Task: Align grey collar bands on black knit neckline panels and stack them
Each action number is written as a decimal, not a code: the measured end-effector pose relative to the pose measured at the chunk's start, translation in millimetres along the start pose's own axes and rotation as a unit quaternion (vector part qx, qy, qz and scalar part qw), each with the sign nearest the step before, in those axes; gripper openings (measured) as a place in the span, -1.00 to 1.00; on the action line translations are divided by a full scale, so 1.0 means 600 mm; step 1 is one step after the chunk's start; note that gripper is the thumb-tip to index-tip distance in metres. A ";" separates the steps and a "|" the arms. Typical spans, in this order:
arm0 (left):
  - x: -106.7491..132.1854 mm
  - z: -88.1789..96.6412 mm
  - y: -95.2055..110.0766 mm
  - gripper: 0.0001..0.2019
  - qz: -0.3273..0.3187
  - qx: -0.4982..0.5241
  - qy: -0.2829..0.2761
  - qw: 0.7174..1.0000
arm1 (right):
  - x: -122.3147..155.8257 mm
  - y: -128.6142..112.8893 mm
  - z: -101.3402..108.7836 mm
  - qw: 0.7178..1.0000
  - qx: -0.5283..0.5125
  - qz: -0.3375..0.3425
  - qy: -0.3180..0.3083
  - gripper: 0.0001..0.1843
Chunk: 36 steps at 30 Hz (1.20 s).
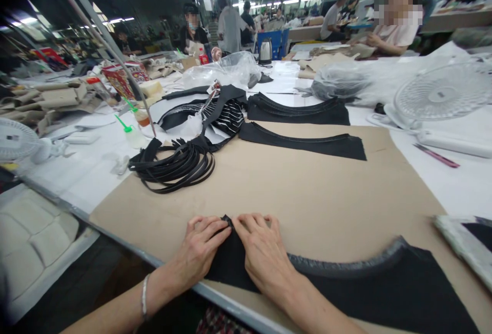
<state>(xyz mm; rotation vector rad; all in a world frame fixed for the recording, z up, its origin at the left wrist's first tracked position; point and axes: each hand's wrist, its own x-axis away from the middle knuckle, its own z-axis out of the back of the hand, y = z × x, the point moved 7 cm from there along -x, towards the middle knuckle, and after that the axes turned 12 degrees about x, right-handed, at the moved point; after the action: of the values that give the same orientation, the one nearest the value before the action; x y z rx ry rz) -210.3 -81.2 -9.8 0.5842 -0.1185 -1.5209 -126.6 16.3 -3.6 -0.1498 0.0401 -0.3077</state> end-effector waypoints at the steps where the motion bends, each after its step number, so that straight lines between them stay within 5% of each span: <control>1: 0.000 0.000 0.000 -0.63 0.000 -0.001 0.003 1.000 | -0.002 -0.001 0.000 1.000 0.001 0.004 0.000 -0.46; 13: 0.003 -0.005 -0.003 -0.57 -0.001 -0.002 -0.015 1.000 | -0.011 -0.027 -0.012 0.996 0.076 0.045 0.029 -0.55; 36: 0.013 -0.003 -0.004 -0.59 0.000 0.013 -0.014 1.000 | -0.027 -0.025 -0.010 0.997 0.049 0.053 0.007 -0.60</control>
<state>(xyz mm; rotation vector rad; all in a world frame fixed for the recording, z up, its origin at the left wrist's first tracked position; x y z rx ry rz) -211.2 -87.7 -14.6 0.5829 -0.1595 -1.5291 -147.1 6.4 -6.7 -0.0477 0.0462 -0.2052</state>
